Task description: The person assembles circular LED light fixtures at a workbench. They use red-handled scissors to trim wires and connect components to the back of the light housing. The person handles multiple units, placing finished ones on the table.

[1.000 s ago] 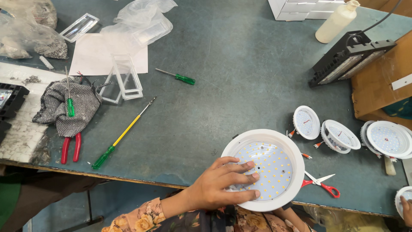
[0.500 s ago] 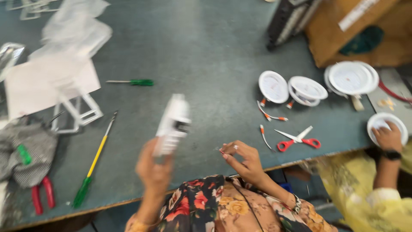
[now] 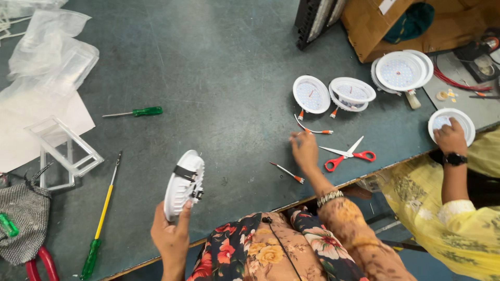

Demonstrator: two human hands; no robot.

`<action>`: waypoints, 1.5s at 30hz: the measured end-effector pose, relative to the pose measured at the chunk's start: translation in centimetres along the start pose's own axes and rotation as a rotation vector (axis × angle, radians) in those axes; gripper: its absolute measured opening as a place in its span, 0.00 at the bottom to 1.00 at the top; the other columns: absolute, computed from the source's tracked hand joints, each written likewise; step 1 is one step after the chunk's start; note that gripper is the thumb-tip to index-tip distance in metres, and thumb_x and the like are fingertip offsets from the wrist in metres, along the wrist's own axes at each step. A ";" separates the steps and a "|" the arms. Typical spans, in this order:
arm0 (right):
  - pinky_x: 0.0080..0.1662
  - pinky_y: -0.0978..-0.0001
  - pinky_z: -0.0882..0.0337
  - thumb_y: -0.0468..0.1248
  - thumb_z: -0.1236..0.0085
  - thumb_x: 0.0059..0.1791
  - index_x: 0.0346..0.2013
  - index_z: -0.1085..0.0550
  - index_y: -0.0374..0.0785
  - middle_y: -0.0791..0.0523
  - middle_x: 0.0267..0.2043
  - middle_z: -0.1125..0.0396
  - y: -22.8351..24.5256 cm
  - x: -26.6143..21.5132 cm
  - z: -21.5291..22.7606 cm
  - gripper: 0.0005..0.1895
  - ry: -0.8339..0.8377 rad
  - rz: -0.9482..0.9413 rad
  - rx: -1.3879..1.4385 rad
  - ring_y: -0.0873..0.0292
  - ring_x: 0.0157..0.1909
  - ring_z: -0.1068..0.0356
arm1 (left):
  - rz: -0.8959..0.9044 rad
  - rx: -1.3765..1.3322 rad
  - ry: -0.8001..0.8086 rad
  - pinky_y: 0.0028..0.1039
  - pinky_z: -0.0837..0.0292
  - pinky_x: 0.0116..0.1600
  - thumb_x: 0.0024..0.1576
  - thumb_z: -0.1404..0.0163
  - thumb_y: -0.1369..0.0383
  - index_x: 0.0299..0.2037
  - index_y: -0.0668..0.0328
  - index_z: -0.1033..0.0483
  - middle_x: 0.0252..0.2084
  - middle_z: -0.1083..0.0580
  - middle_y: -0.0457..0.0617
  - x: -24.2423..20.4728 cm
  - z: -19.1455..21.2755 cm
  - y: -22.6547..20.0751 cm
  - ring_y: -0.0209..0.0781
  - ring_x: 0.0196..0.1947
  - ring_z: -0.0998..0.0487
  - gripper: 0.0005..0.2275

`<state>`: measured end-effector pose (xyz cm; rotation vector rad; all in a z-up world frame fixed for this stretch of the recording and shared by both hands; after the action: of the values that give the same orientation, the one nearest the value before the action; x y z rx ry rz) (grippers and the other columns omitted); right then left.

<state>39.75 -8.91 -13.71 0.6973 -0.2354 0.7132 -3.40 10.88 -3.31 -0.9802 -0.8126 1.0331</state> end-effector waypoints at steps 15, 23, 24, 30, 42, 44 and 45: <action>0.48 0.49 0.36 0.45 0.36 0.48 0.37 0.19 0.49 0.58 0.43 0.30 -3.7 7.6 -4.0 0.06 -0.212 0.051 -0.408 0.50 0.52 0.33 | 0.366 -1.025 0.086 0.33 0.28 0.57 0.56 0.45 0.76 0.57 0.67 0.29 0.51 0.22 0.52 0.0 -4.6 -1.7 0.38 0.50 0.22 0.18; 0.47 0.74 0.30 0.34 0.44 0.63 0.40 0.26 0.33 0.54 0.42 0.27 12.5 6.0 6.7 0.10 -0.025 0.207 0.670 0.68 0.43 0.28 | 0.374 -1.134 0.163 0.31 0.27 0.56 0.57 0.43 0.74 0.56 0.68 0.28 0.52 0.23 0.50 0.8 -6.7 -4.2 0.36 0.51 0.22 0.17; 0.38 0.74 0.34 0.35 0.44 0.59 0.36 0.25 0.33 0.55 0.40 0.26 14.1 5.0 7.0 0.09 0.089 0.111 0.629 0.68 0.33 0.33 | 0.375 -1.133 0.168 0.31 0.28 0.56 0.57 0.43 0.74 0.56 0.68 0.28 0.51 0.23 0.51 0.8 -6.9 -4.4 0.37 0.51 0.23 0.17; 0.21 0.75 0.38 0.35 0.41 0.48 0.34 0.19 0.33 0.57 0.27 0.29 22.5 -1.8 6.8 0.07 0.611 -0.094 0.887 0.69 0.23 0.35 | 0.333 -1.092 0.209 0.29 0.29 0.57 0.56 0.43 0.74 0.56 0.67 0.27 0.50 0.22 0.49 0.3 -7.6 -5.6 0.35 0.51 0.23 0.17; 0.15 0.75 0.42 0.33 0.40 0.48 0.31 0.20 0.30 0.56 0.27 0.31 23.0 -3.4 5.0 0.07 0.742 -0.183 0.880 0.69 0.19 0.37 | 0.147 -0.796 0.259 0.23 0.27 0.50 0.58 0.42 0.67 0.53 0.68 0.27 0.45 0.22 0.48 -0.5 -6.2 -6.8 0.30 0.44 0.23 0.16; 0.14 0.75 0.43 0.33 0.40 0.48 0.31 0.19 0.30 0.55 0.28 0.30 23.4 -3.3 5.3 0.07 0.751 -0.176 0.898 0.68 0.19 0.37 | 0.108 -0.758 0.276 0.23 0.28 0.49 0.59 0.42 0.67 0.52 0.68 0.27 0.44 0.22 0.47 -0.6 -6.1 -7.1 0.29 0.43 0.24 0.15; 0.14 0.75 0.43 0.33 0.40 0.48 0.31 0.20 0.29 0.55 0.28 0.30 23.5 -3.3 5.3 0.07 0.753 -0.192 0.896 0.68 0.19 0.37 | 0.094 -0.724 0.275 0.22 0.28 0.48 0.59 0.41 0.67 0.51 0.68 0.26 0.43 0.22 0.47 -0.6 -6.0 -7.1 0.29 0.43 0.25 0.15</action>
<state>21.71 -1.36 0.73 1.2112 0.8848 0.8400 3.98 7.33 1.15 -1.7459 -0.9324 0.6538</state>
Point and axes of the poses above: each hand's wrist, its own x-axis towards the middle knuckle, its own z-axis out of the back of the hand, y = z × x, the point moved 9 cm from there along x, towards the middle knuckle
